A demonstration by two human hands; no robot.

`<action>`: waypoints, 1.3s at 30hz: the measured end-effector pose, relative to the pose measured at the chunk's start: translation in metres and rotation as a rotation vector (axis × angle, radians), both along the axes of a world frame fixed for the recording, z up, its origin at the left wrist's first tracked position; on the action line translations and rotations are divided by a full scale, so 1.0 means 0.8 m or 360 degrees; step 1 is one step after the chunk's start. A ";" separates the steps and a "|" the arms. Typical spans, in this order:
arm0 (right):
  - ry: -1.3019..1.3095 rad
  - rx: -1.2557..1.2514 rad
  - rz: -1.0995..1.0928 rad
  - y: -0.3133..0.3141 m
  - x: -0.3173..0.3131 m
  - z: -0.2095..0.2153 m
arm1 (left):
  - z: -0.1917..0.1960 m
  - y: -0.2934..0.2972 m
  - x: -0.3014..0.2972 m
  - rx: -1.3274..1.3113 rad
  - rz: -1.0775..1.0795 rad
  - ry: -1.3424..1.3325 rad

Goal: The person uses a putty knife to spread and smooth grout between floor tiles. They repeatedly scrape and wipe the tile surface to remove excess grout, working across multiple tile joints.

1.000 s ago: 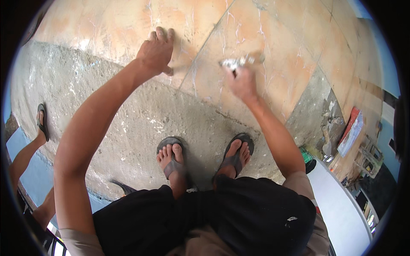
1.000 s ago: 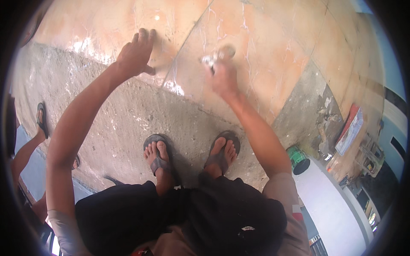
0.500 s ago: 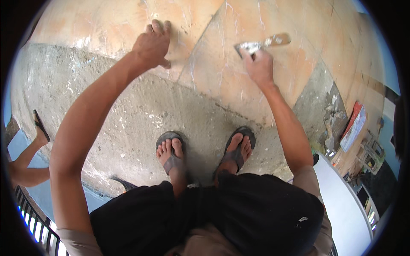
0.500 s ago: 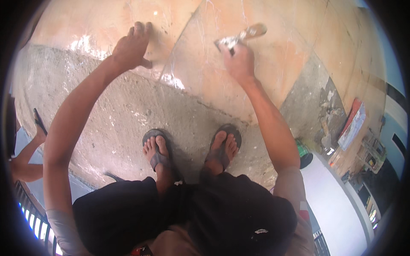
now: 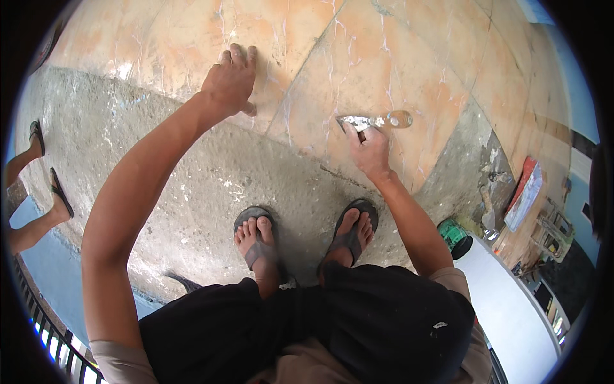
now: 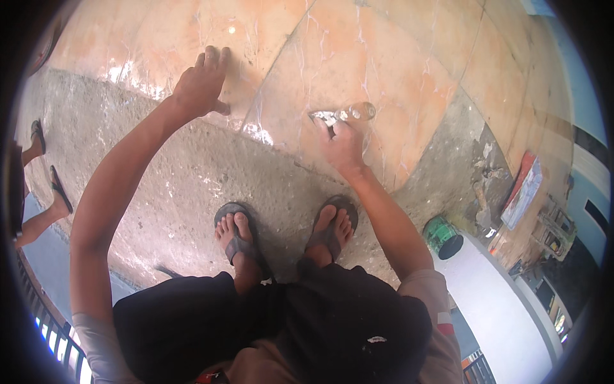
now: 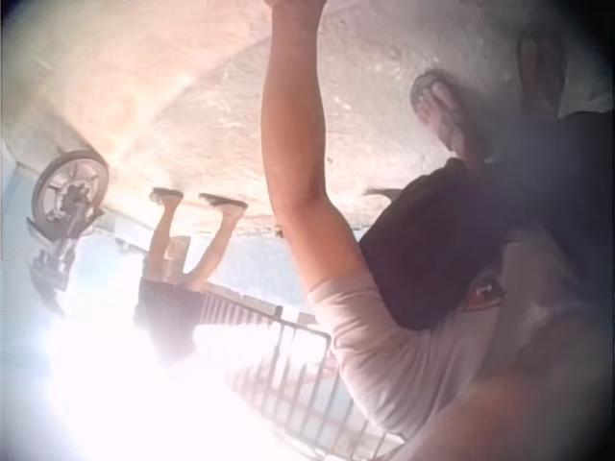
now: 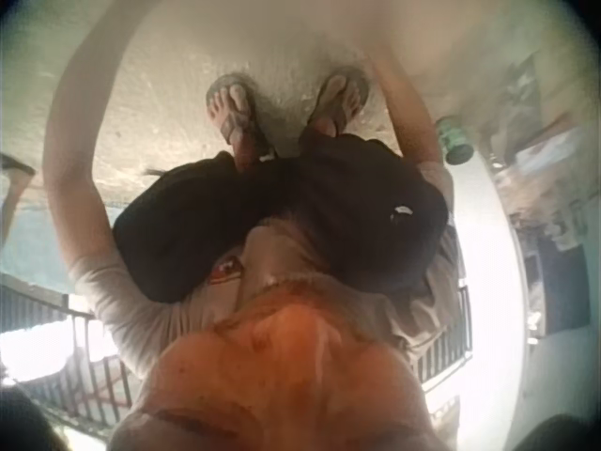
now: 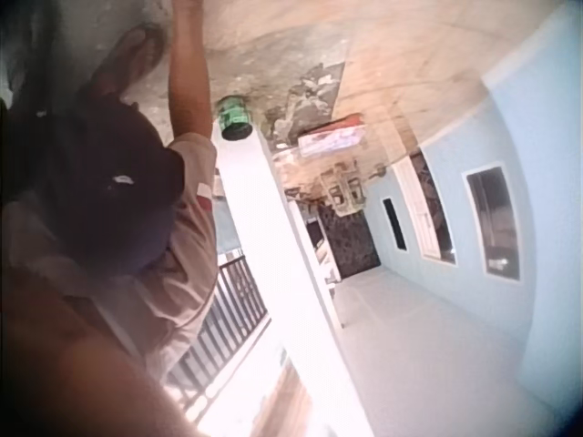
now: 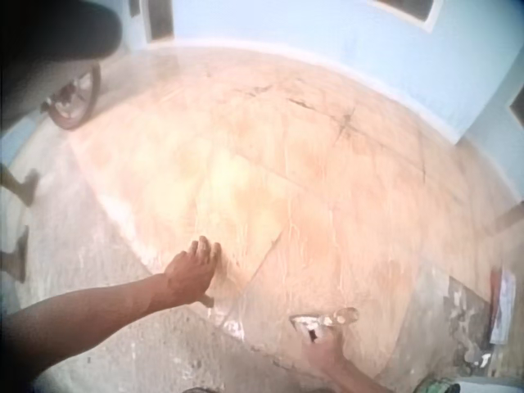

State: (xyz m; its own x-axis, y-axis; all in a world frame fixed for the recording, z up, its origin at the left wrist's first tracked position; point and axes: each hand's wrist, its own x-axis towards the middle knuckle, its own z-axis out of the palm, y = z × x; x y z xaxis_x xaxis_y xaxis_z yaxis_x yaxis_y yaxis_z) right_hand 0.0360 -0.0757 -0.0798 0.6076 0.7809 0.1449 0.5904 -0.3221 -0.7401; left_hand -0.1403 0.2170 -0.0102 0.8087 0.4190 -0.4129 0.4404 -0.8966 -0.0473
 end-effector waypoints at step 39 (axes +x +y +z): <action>0.0186 -0.0481 0.0126 0.003 -0.015 0.060 | 0.002 0.006 -0.003 -0.0005 0.0022 -0.0032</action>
State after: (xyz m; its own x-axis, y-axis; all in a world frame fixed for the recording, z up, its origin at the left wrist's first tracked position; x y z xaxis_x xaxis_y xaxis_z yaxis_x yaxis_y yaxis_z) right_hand 0.0241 -0.0737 -0.0316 0.5423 0.8232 -0.1679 0.5388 -0.4941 -0.6823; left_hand -0.1424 0.2220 -0.0083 0.8109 0.4291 -0.3979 0.4538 -0.8904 -0.0353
